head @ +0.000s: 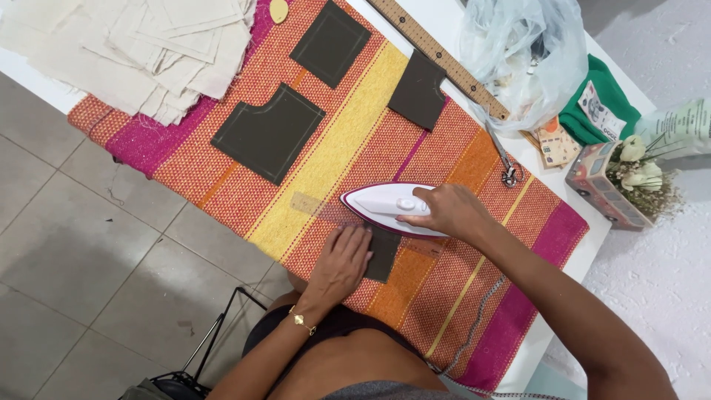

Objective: Ironing small dark fabric pieces on a work table using a steam iron and a ruler for alignment.

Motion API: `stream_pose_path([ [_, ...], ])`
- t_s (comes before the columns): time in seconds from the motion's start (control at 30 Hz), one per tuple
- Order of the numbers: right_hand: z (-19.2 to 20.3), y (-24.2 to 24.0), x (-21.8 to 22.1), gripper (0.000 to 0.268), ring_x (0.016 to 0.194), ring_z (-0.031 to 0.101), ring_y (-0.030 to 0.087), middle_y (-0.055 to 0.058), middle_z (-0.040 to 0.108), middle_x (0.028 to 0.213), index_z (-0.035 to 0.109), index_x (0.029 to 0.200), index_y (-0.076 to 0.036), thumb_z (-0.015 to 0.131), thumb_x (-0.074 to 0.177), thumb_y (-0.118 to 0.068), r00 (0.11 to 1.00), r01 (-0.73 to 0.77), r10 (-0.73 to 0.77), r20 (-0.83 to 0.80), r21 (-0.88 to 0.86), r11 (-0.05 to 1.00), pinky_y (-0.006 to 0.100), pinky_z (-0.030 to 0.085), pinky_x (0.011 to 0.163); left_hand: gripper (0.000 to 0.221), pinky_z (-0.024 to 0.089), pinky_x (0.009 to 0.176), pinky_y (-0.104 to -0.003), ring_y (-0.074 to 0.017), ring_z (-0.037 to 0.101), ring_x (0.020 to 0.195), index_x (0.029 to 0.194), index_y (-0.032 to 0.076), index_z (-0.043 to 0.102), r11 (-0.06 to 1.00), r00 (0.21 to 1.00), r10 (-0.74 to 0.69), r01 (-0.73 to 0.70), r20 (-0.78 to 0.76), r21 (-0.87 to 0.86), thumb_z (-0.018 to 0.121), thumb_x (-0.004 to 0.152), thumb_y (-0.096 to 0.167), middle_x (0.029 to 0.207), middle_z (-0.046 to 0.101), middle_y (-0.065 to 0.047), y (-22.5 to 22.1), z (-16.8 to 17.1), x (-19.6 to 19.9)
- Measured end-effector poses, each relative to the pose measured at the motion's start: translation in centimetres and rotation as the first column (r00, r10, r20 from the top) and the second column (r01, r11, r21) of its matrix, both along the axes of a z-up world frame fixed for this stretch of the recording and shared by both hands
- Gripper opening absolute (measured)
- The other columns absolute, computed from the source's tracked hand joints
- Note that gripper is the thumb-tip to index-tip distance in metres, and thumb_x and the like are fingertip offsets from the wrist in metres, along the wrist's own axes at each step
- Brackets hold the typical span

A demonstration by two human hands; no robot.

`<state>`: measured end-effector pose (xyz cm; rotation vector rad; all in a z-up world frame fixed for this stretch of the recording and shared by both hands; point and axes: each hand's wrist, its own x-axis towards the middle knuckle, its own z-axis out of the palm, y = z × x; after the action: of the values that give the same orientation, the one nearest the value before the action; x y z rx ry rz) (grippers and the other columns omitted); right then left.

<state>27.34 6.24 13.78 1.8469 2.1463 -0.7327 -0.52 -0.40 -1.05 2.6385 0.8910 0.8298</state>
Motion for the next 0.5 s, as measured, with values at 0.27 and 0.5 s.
stream_pose_path([
  [0.27,-0.6,-0.2,0.3,0.059,0.068,0.079,0.038,0.022,0.078,0.073,0.079,0.109,-0.009,0.073,0.095,-0.066,1.0,-0.007,0.007,-0.008,0.001,1.0,0.042,0.059,0.062,0.038,0.045,0.119,-0.051,-0.036,0.06,0.138,0.143,0.002,0.066,0.995,0.995,0.099,-0.1,0.015,0.028,0.052,0.114,0.024,0.134,0.065,-0.016,0.2,-0.8,-0.4],
  [0.5,-0.7,-0.1,0.3,0.06,0.067,0.078,0.037,0.022,0.078,0.073,0.079,0.109,-0.009,0.073,0.095,-0.067,1.0,-0.007,0.007,-0.003,-0.003,1.0,0.043,0.058,0.062,0.035,0.048,0.116,-0.051,-0.0364,0.063,0.134,0.138,0.001,0.068,0.995,0.995,0.089,-0.091,0.039,0.04,0.054,0.113,0.02,0.131,0.068,-0.017,0.3,-0.3,-0.6],
])
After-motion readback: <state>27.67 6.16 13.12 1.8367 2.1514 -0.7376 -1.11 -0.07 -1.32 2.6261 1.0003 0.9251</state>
